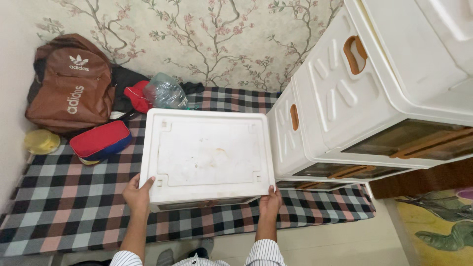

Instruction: The person unfolds a collapsed white plastic storage box, inserts a mesh screen, attaches a frame, and closes the lid. They then stack the assembled box on top of three similar boxes already arranged on a checkered bench.

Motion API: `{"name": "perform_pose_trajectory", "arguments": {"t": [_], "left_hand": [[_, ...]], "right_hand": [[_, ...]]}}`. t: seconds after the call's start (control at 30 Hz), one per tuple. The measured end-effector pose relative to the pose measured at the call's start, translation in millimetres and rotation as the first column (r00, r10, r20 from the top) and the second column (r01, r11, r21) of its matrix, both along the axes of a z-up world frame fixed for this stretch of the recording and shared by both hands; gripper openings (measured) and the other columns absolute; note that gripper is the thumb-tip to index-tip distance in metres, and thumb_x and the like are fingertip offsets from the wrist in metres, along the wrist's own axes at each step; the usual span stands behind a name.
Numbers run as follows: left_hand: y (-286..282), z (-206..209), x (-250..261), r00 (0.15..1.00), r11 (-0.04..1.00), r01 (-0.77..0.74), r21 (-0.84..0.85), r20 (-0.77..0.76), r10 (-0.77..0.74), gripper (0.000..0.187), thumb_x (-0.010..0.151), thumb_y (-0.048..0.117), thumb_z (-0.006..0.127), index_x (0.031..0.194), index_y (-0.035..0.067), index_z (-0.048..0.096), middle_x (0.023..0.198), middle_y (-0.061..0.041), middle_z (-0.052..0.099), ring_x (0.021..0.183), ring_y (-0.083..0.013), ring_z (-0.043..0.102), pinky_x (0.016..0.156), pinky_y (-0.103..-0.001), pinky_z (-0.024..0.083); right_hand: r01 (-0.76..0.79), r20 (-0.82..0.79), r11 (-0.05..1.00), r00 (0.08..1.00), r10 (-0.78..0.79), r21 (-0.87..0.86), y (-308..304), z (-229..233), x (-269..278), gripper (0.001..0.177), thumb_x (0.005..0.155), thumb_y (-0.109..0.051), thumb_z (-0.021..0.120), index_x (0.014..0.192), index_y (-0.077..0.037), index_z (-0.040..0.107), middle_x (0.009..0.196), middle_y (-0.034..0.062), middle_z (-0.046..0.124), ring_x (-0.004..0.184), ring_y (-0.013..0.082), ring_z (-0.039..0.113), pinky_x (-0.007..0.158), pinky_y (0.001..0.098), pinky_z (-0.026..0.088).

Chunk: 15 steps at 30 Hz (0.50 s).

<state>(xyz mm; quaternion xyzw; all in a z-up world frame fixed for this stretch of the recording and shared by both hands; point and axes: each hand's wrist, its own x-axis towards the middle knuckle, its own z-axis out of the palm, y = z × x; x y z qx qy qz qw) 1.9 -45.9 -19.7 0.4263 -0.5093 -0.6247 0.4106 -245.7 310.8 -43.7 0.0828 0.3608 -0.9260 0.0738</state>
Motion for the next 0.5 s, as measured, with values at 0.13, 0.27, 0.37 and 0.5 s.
{"name": "perform_pose_trajectory", "arguments": {"t": [0.13, 0.27, 0.37, 0.5], "left_hand": [[-6.6, 2.9, -6.9, 0.999, 0.998, 0.042, 0.039, -0.002, -0.042, 0.037, 0.086, 0.0, 0.08, 0.12, -0.008, 0.069, 0.107, -0.014, 0.075, 0.09, -0.0162, 0.069, 0.079, -0.028, 0.054], [-1.3, 4.8, -8.6, 0.99, 0.997, 0.013, 0.071, 0.139, -0.023, 0.04, 0.086, -0.003, 0.076, 0.124, -0.007, 0.067, 0.111, -0.015, 0.074, 0.093, -0.0189, 0.069, 0.081, -0.03, 0.054], [-6.8, 7.5, -16.0, 0.996, 0.985, 0.012, 0.173, -0.084, 0.003, 0.039, 0.085, -0.004, 0.071, 0.124, -0.007, 0.067, 0.116, -0.014, 0.073, 0.1, -0.0196, 0.069, 0.087, -0.03, 0.051], [-14.2, 1.6, -23.0, 0.965, 0.938, 0.0, 0.347, -0.244, 0.091, 0.037, 0.093, 0.003, 0.061, 0.129, -0.005, 0.065, 0.119, -0.016, 0.071, 0.105, -0.0229, 0.067, 0.094, -0.032, 0.05]], "right_hand": [[0.047, 0.011, 0.998, 0.999, -0.046, -0.039, 1.9, -4.1, -0.2, 0.039, 0.096, -0.001, 0.06, 0.133, 0.009, 0.053, 0.129, 0.0207, 0.064, 0.117, 0.0327, 0.065, 0.103, 0.0449, 0.055], [0.054, 0.162, 0.996, 0.984, -0.066, 0.076, 4.3, -3.5, -4.9, 0.036, 0.099, -0.005, 0.056, 0.133, 0.006, 0.053, 0.128, 0.0192, 0.064, 0.114, 0.0323, 0.065, 0.101, 0.047, 0.053], [0.054, 0.256, 0.998, 0.965, -0.06, 0.029, -18.5, 6.1, -28.6, 0.034, 0.099, -0.005, 0.055, 0.133, 0.001, 0.054, 0.129, 0.0152, 0.064, 0.115, 0.0295, 0.064, 0.104, 0.045, 0.052], [0.075, 0.321, 0.997, 0.944, -0.075, 0.011, -28.0, 6.4, -35.9, 0.036, 0.099, -0.006, 0.058, 0.134, 0.003, 0.055, 0.134, 0.0137, 0.063, 0.122, 0.0274, 0.062, 0.109, 0.0397, 0.05]]}}
